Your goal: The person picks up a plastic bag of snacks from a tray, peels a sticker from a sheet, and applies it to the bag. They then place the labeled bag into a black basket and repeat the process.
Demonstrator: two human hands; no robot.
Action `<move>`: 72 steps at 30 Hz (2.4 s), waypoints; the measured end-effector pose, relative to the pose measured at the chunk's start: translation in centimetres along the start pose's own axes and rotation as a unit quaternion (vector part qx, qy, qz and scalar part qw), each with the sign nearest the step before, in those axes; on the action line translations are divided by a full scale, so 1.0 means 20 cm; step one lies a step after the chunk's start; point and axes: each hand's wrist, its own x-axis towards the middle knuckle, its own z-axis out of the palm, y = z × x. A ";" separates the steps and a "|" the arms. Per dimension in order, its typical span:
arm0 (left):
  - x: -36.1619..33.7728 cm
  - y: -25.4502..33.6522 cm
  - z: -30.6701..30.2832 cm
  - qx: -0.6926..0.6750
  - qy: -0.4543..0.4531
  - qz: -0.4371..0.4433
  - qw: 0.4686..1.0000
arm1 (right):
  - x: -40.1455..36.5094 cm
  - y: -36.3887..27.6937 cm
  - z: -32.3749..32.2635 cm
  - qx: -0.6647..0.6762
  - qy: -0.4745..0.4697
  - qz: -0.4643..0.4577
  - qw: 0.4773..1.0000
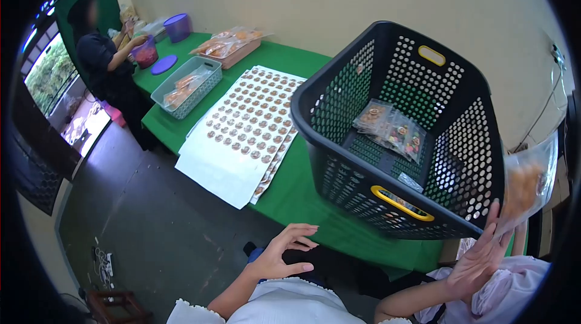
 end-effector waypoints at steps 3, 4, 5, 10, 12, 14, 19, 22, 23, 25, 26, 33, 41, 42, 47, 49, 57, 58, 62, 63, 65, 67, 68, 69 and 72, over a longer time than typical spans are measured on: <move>-0.01 0.03 -0.06 0.016 0.017 0.008 1.000 | 0.01 0.02 0.04 0.011 -0.041 0.050 0.998; -0.02 0.04 -0.09 0.019 0.022 0.008 1.000 | 0.01 0.02 0.05 0.056 -0.065 0.075 0.993; -0.03 0.06 -0.12 0.033 0.026 0.016 0.999 | 0.02 0.02 0.05 0.056 -0.073 0.081 0.992; -0.16 0.14 -0.30 0.058 0.068 0.030 0.996 | -0.04 0.17 0.33 0.031 -0.096 0.060 0.993; -0.25 0.18 -0.39 0.072 0.096 0.029 0.992 | -0.11 0.27 0.45 0.016 -0.138 0.105 0.985; -0.36 0.19 -0.51 0.077 0.134 0.023 0.988 | -0.17 0.38 0.55 0.025 -0.194 0.160 0.968; -0.66 0.24 -0.79 0.073 0.260 0.017 0.963 | -0.41 0.66 0.94 0.019 -0.287 0.298 0.910; -0.85 0.28 -0.98 0.110 0.308 0.022 0.945 | -0.59 0.84 1.18 0.070 -0.337 0.388 0.855; -0.91 0.31 -1.03 0.122 0.337 0.018 0.933 | -0.64 0.90 1.26 0.067 -0.373 0.420 0.824; -1.03 0.32 -1.15 0.133 0.366 0.019 0.921 | -0.76 1.05 1.39 0.065 -0.454 0.430 0.778; -1.08 0.33 -1.20 0.143 0.387 0.018 0.911 | -0.82 1.10 1.45 0.052 -0.484 0.434 0.758; -1.34 0.42 -1.44 0.178 0.432 -0.027 0.884 | -1.11 1.39 1.75 -0.028 -0.572 0.419 0.705; -1.40 0.23 -1.73 0.040 0.551 -0.057 0.832 | -1.11 1.77 2.04 -0.135 -0.632 0.344 0.681; -1.37 0.25 -1.79 0.086 0.533 -0.094 0.837 | -1.10 1.84 2.07 -0.137 -0.625 0.336 0.691; -1.21 0.33 -2.12 0.213 0.491 -0.097 0.839 | -1.01 2.34 2.25 -0.262 -0.551 0.289 0.738; -1.16 0.34 -2.26 0.213 0.517 -0.093 0.824 | -0.96 2.58 2.33 -0.328 -0.531 0.216 0.751; -0.83 0.43 -2.72 0.180 0.549 -0.115 0.808 | -0.83 3.13 2.64 -0.489 -0.507 0.146 0.694; -0.81 0.41 -2.77 0.178 0.532 -0.124 0.819 | -0.82 3.11 2.67 -0.522 -0.542 0.175 0.635; -0.62 0.32 -2.93 0.146 0.488 -0.110 0.854 | -0.90 3.21 2.61 -0.553 -0.565 0.192 0.582; -0.57 0.31 -2.96 0.147 0.453 -0.114 0.872 | -0.90 3.21 2.60 -0.563 -0.554 0.193 0.582; -0.48 0.28 -3.02 0.140 0.388 -0.123 0.902 | -0.91 3.18 2.59 -0.528 -0.531 0.204 0.631; -0.39 0.19 -3.10 0.087 0.367 -0.105 0.920 | -0.87 3.09 2.61 -0.507 -0.491 0.197 0.681; -0.34 0.15 -3.13 0.034 0.358 -0.090 0.929 | -0.86 3.03 2.62 -0.476 -0.459 0.182 0.727; -0.27 0.20 -3.16 0.019 0.328 -0.101 0.939 | -0.85 2.97 2.63 -0.458 -0.448 0.172 0.748; -0.13 0.11 -3.33 -0.063 0.208 -0.154 0.964 | -0.87 2.80 2.67 -0.412 -0.449 0.146 0.780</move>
